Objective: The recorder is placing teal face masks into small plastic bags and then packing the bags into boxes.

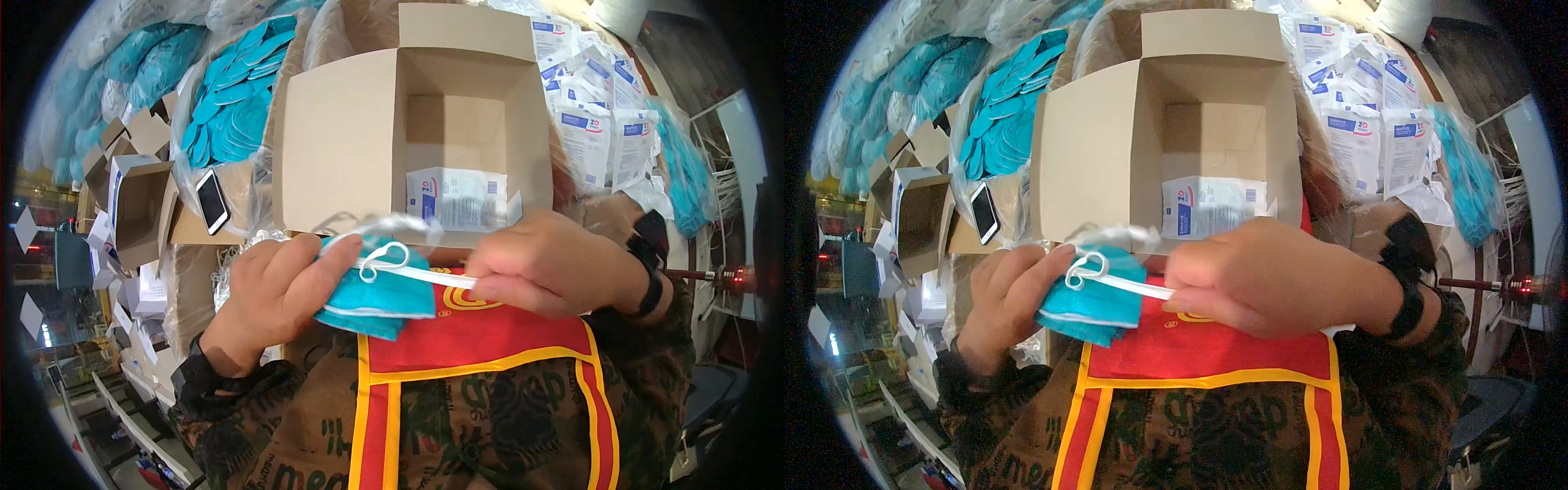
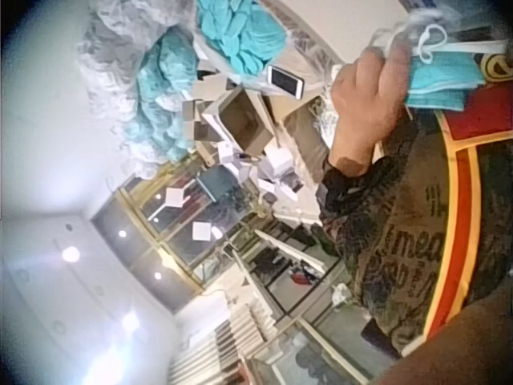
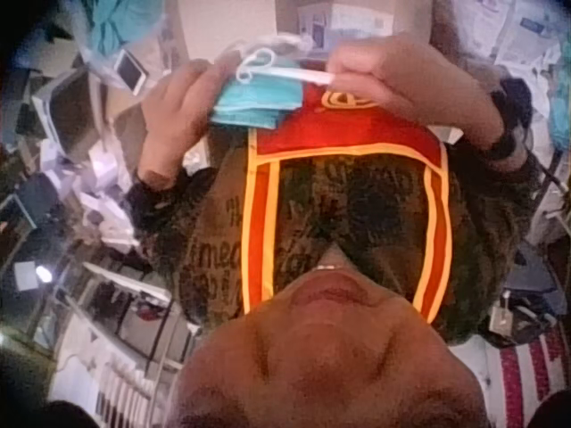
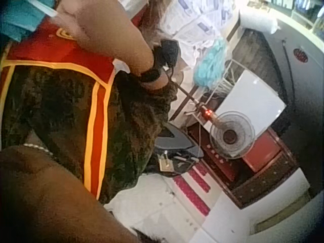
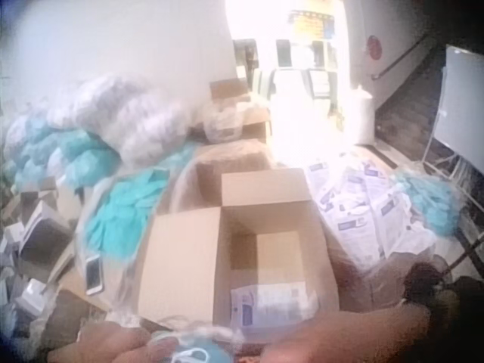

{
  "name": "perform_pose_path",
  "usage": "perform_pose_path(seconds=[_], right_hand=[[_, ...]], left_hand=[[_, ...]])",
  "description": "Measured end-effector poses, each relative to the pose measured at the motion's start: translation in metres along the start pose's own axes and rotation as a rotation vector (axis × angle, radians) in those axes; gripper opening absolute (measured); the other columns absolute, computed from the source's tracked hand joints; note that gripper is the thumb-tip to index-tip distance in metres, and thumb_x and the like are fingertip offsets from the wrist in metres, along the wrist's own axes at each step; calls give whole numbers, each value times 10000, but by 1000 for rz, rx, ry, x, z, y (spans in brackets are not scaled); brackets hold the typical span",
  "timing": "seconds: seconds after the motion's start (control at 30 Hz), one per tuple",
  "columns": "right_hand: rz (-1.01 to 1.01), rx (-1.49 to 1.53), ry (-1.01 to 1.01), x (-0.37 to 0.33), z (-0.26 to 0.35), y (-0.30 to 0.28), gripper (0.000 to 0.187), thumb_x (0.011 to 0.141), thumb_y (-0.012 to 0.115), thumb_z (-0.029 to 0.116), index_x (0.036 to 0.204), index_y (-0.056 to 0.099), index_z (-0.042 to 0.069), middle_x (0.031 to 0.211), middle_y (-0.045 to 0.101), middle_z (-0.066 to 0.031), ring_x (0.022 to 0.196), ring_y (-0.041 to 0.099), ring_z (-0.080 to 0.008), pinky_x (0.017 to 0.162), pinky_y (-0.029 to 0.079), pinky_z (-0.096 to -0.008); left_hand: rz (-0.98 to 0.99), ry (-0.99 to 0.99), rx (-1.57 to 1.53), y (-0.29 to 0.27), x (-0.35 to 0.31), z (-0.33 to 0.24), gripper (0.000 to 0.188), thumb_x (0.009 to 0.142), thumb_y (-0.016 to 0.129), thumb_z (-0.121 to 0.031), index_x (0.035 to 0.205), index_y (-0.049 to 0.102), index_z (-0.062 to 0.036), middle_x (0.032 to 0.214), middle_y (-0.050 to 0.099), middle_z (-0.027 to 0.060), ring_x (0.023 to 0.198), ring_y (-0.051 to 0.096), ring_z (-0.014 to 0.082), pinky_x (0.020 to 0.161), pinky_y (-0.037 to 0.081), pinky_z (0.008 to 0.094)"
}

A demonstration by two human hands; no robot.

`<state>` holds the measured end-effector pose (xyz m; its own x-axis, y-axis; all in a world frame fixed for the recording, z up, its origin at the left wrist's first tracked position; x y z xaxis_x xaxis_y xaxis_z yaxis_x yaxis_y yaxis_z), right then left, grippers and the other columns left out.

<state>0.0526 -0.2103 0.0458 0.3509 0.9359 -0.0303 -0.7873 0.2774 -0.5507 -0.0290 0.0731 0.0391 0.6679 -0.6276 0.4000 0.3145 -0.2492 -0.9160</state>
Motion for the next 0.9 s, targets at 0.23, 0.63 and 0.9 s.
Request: perform_pose_path(seconds=[0.23, 0.63, 0.9], right_hand=[[-88, -146, 183, -65, 6, -28, 162, 885, 596, 196, 885, 571, 35, 696, 584, -112, 640, 607, -306, 590, 472, -377], [-410, 1103, 125, -19, -54, -3, 191, 944, 524, 217, 843, 527, 55, 654, 493, 11, 482, 389, -40, 411, 277, -179], [-237, 1009, 174, 57, -50, 3, 303, 980, 485, 339, 982, 623, 70, 667, 492, 46, 518, 350, -14, 437, 247, -161]], left_hand=[[-36, -189, 185, -7, -45, 40, 359, 655, 699, -99, 1010, 654, -72, 826, 599, 76, 639, 589, 240, 540, 462, 322], [-180, -306, -248, -11, -25, 6, 276, 675, 789, -104, 904, 660, -20, 695, 579, 112, 539, 530, 260, 480, 378, 367], [-244, -1006, -1347, 14, -49, 9, 228, 828, 647, -151, 1005, 615, -11, 864, 656, 113, 708, 629, 213, 666, 523, 365]])
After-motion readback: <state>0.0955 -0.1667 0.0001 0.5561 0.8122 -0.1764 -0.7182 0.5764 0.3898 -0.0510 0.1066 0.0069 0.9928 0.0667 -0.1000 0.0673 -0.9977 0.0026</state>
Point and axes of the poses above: each hand's wrist, its own x-axis towards the middle knuckle, its own y-axis out of the palm, z = x × y, the point moved 1 cm from there along x, towards the middle knuckle
